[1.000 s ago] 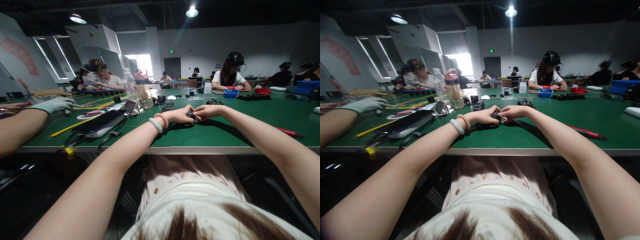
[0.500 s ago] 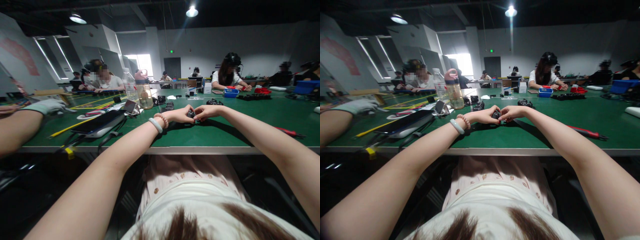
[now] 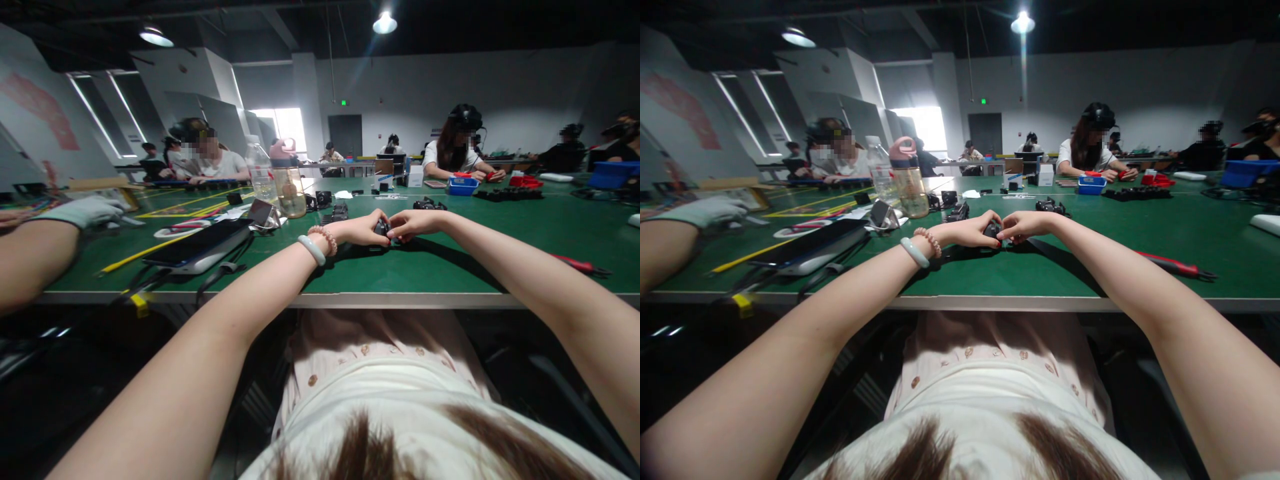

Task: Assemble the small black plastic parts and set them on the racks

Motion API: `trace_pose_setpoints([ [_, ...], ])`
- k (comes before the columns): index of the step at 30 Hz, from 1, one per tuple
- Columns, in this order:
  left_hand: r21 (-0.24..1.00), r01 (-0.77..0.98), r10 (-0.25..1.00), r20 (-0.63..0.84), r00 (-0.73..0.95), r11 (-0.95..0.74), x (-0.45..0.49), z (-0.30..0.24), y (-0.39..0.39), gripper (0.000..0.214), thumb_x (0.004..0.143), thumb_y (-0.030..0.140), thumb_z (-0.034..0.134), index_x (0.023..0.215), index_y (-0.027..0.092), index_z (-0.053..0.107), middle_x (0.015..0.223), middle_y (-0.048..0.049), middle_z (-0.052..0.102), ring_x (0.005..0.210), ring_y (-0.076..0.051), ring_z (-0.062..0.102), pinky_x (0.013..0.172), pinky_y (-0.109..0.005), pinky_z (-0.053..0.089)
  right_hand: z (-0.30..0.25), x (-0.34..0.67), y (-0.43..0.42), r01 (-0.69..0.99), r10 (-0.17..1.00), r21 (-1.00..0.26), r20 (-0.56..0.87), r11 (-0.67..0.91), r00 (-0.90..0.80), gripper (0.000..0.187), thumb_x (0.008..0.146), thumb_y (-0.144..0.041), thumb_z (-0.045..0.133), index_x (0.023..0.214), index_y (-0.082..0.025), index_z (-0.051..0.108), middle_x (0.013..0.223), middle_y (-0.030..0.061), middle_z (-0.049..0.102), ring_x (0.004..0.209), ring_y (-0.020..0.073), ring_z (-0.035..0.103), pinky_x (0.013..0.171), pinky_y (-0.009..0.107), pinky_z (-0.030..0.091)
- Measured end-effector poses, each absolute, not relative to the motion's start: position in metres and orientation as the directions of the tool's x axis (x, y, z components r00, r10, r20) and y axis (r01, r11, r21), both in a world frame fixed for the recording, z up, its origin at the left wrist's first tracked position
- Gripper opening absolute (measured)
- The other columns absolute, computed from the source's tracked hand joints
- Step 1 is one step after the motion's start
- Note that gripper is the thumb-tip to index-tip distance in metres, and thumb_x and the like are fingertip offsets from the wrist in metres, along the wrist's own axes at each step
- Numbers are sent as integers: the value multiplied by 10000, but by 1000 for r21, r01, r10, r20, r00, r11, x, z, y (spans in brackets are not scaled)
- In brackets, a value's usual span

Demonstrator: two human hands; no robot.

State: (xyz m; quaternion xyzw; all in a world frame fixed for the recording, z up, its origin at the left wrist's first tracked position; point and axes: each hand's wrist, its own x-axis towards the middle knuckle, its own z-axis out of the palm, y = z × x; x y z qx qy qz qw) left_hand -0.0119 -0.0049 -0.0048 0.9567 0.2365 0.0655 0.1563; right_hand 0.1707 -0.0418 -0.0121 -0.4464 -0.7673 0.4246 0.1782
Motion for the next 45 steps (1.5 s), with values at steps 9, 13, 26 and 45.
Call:
trace_pose_setpoints([
  [9,324,445,482,41,875,-835,-13,-5,-6,590,593,436,495,1094,185,307,990,-33,486,862,-172,467,734,-270,366,-14,172,-39,521,840,-824,-107,225,-532,358,660,-434,566,836,-128,503,615,-19,480,549,58,462,507,182,371],
  [13,335,452,490,34,871,-827,-14,-4,-9,583,596,420,494,1096,190,303,1003,-31,483,859,-167,467,738,-266,365,-14,172,-39,507,845,-838,-115,200,-523,351,666,-444,556,812,-129,500,597,-20,481,540,59,460,500,184,366],
  [26,352,453,490,20,871,-819,-13,-3,-9,603,594,424,491,1107,175,295,985,-33,489,841,-163,467,719,-263,368,-15,173,-37,445,838,-882,-122,155,-532,333,676,-439,551,774,-124,501,597,-4,499,542,67,479,501,191,378],
  [45,335,438,480,50,876,-834,-12,-5,-6,586,594,442,502,1083,178,314,984,-40,489,862,-171,469,732,-272,368,-13,170,-42,563,838,-783,-102,265,-536,448,571,-379,641,936,-141,539,784,15,552,626,79,480,585,217,395],
])
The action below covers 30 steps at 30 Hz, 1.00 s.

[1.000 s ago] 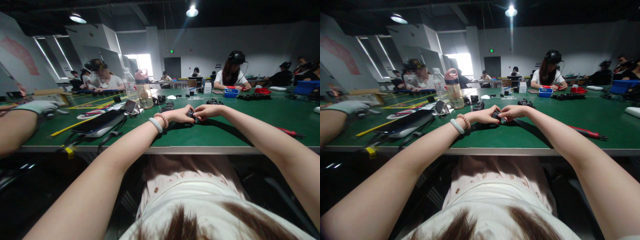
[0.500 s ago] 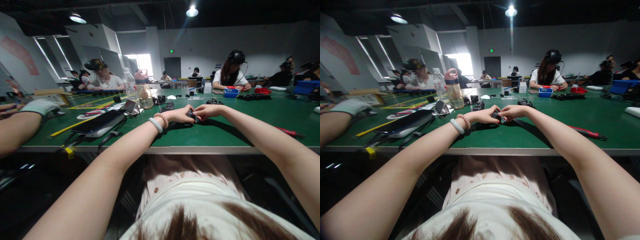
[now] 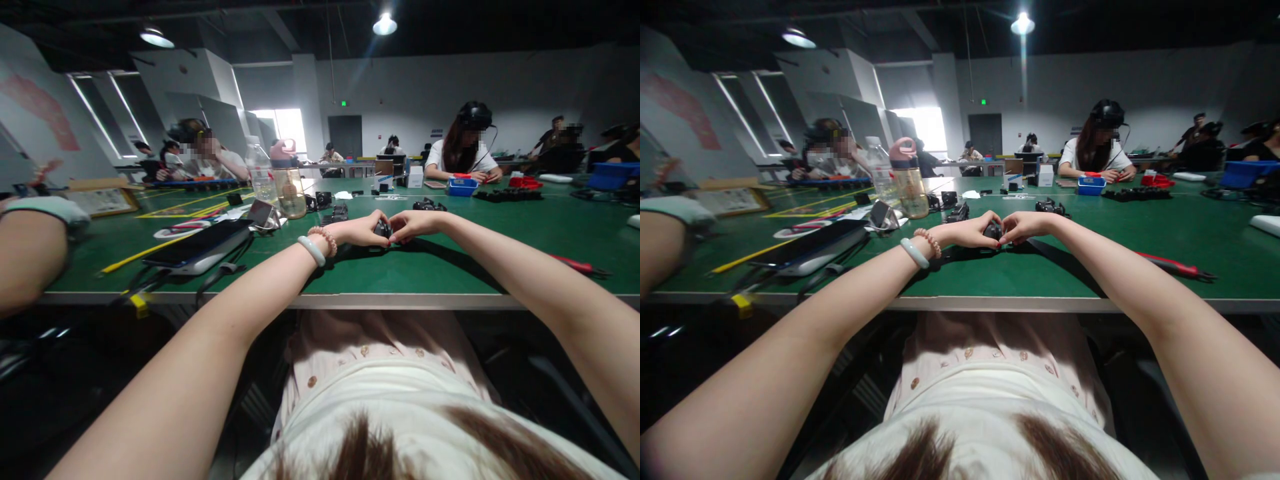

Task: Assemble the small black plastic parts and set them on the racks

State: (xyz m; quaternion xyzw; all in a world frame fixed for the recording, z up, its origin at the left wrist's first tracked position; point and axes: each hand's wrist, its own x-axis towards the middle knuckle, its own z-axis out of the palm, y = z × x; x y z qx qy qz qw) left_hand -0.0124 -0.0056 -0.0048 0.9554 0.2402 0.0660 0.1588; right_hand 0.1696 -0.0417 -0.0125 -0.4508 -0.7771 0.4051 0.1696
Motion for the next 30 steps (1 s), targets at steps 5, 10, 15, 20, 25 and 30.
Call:
trace_pose_setpoints([
  [5,341,446,485,33,874,-828,-14,-2,-11,577,604,441,495,1080,180,303,994,-41,489,861,-171,474,720,-264,375,-11,169,-42,584,837,-763,-107,277,-537,498,582,-400,625,992,-139,517,822,30,563,617,78,487,573,218,394],
  [10,337,465,498,14,867,-819,-15,1,-14,572,606,435,494,1083,190,293,993,-37,491,861,-175,480,704,-258,379,-12,170,-41,579,838,-764,-96,285,-538,496,585,-404,623,990,-140,511,808,25,563,612,78,490,579,221,399],
  [15,341,463,498,17,867,-818,-14,1,-13,576,604,438,494,1084,188,296,979,-40,492,854,-179,480,688,-256,384,-13,172,-40,569,837,-771,-88,286,-540,463,593,-403,619,960,-139,516,780,22,558,607,81,490,570,221,400],
  [20,337,472,509,25,860,-814,-14,0,-12,586,596,439,503,1086,191,299,992,-39,487,867,-181,472,706,-262,382,-12,172,-40,553,833,-783,-84,284,-547,448,605,-395,613,955,-134,511,769,23,549,605,79,490,563,219,403],
  [25,323,464,501,39,865,-825,-15,0,-14,580,602,446,496,1088,191,308,981,-34,484,871,-180,471,725,-268,379,-12,172,-41,541,833,-795,-85,273,-546,425,615,-390,607,935,-128,509,752,17,535,607,76,492,550,207,402],
  [30,323,463,500,37,865,-825,-15,1,-13,575,605,445,502,1082,189,310,965,-30,489,846,-172,476,714,-269,381,-12,172,-40,534,831,-802,-88,268,-549,383,610,-393,612,862,-121,514,710,3,521,583,68,483,547,205,402],
])
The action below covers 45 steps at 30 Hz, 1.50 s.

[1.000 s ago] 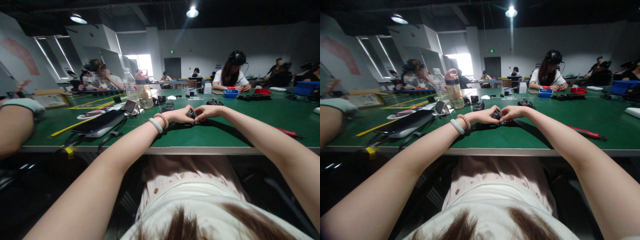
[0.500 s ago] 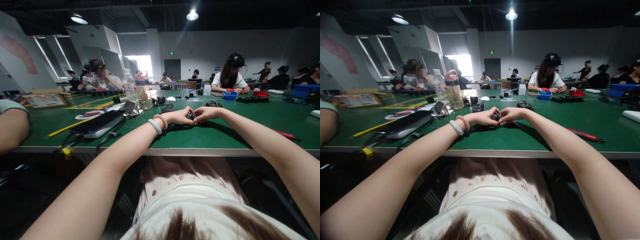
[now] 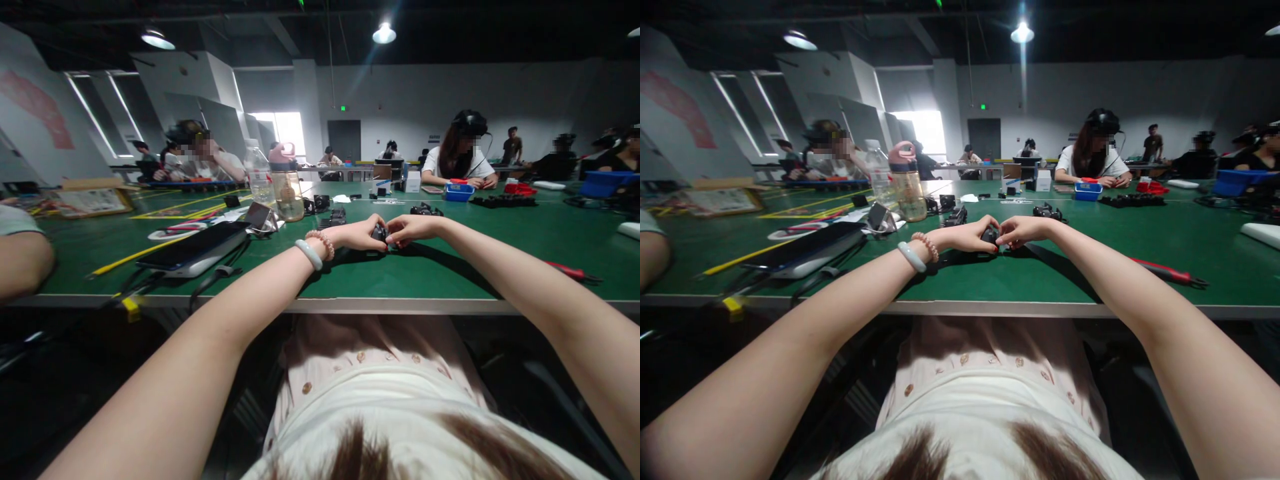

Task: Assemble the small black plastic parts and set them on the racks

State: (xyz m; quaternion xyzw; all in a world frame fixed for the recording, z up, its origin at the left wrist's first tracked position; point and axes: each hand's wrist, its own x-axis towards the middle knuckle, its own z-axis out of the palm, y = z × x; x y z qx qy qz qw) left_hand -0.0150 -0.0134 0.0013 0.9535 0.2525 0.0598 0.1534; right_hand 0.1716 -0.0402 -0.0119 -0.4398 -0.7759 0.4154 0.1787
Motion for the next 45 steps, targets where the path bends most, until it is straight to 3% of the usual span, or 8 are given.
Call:
trace_pose_setpoints([
  [27,343,455,502,56,863,-822,-14,0,-8,597,581,448,529,1072,189,310,982,-34,491,882,-183,475,749,-281,371,-10,171,-39,553,837,-786,-84,278,-540,477,598,-432,605,956,-131,515,803,33,561,612,81,501,580,221,411],
  [45,357,460,505,37,863,-813,-17,1,-6,619,591,473,521,1089,183,298,920,-31,497,789,-162,492,665,-262,388,-10,170,-39,516,819,-811,-85,274,-568,475,630,-403,597,1012,-143,490,786,19,547,602,67,486,572,206,409],
])
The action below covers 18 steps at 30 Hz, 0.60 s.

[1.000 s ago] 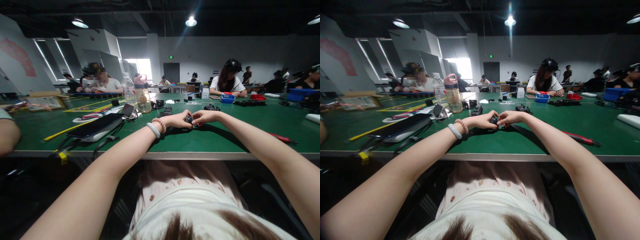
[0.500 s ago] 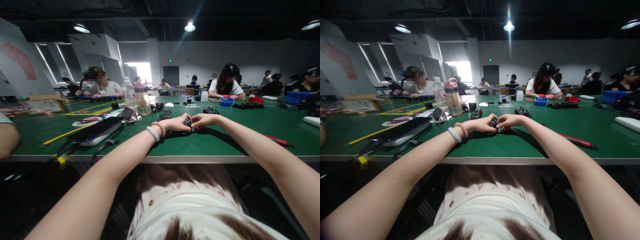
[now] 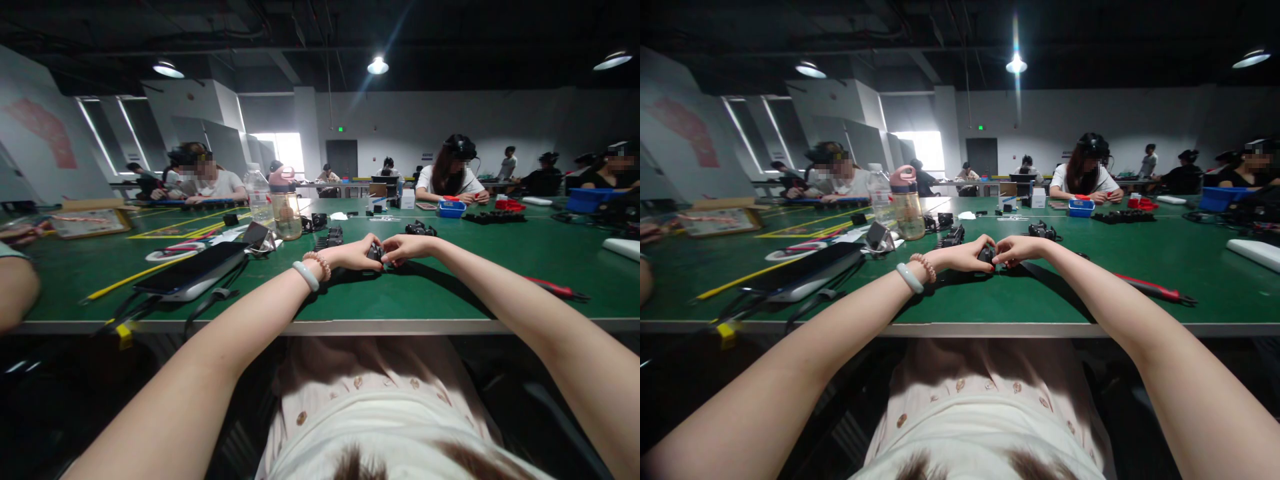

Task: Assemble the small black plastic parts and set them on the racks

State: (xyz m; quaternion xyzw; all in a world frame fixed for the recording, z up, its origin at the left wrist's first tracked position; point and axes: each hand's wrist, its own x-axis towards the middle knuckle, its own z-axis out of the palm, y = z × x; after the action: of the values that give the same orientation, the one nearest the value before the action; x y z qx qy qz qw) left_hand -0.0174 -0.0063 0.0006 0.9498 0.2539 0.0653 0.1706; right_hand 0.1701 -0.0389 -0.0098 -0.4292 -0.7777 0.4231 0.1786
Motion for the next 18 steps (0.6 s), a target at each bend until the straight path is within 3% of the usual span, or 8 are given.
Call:
trace_pose_setpoints([
  [18,328,454,500,69,863,-829,-19,2,-6,676,582,504,534,1120,190,271,965,-41,479,814,-175,498,666,-258,386,-11,169,-38,506,822,-799,-25,325,-569,474,617,-412,604,985,-146,465,720,-4,524,594,74,493,559,213,429],
])
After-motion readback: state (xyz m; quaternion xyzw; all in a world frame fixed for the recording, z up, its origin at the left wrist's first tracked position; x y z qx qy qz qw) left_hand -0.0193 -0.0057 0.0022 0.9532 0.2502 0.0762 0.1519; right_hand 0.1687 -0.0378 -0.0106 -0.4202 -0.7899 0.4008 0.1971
